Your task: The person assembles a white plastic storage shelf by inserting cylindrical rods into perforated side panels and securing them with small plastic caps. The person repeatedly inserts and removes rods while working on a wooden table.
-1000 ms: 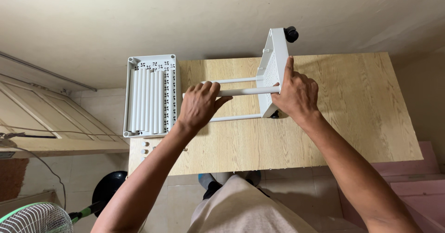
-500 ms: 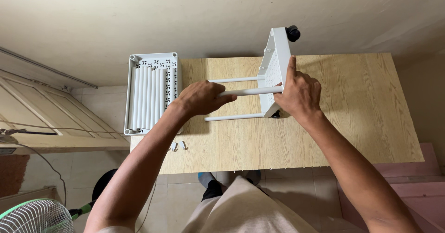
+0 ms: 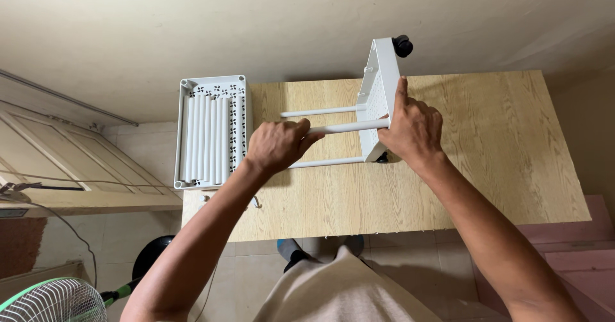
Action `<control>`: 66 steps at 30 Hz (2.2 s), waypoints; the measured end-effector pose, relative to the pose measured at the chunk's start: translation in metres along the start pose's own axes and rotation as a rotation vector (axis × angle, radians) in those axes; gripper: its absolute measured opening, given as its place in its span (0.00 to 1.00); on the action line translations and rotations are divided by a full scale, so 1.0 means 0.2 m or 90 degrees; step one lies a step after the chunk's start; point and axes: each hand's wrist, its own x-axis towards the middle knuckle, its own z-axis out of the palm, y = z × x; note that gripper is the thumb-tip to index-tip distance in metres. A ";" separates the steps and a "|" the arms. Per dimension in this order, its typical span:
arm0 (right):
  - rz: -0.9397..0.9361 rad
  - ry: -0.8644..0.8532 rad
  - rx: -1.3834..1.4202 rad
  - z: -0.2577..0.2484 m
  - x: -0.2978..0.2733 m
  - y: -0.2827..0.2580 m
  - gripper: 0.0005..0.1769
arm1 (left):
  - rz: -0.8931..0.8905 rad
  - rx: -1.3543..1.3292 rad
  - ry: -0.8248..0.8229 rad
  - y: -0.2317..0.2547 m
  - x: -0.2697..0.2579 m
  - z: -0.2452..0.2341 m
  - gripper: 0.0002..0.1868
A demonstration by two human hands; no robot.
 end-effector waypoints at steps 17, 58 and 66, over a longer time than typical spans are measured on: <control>0.000 0.008 0.005 0.02 -0.01 0.00 0.54 | 0.079 0.070 0.178 -0.04 -0.05 0.07 0.23; -0.006 0.009 -0.007 0.02 -0.01 0.00 0.50 | -0.048 -0.085 -0.063 -0.07 -0.02 -0.07 0.33; 0.001 -0.003 -0.025 0.02 0.00 -0.01 0.46 | -0.079 -0.276 0.020 -0.18 -0.15 0.04 0.21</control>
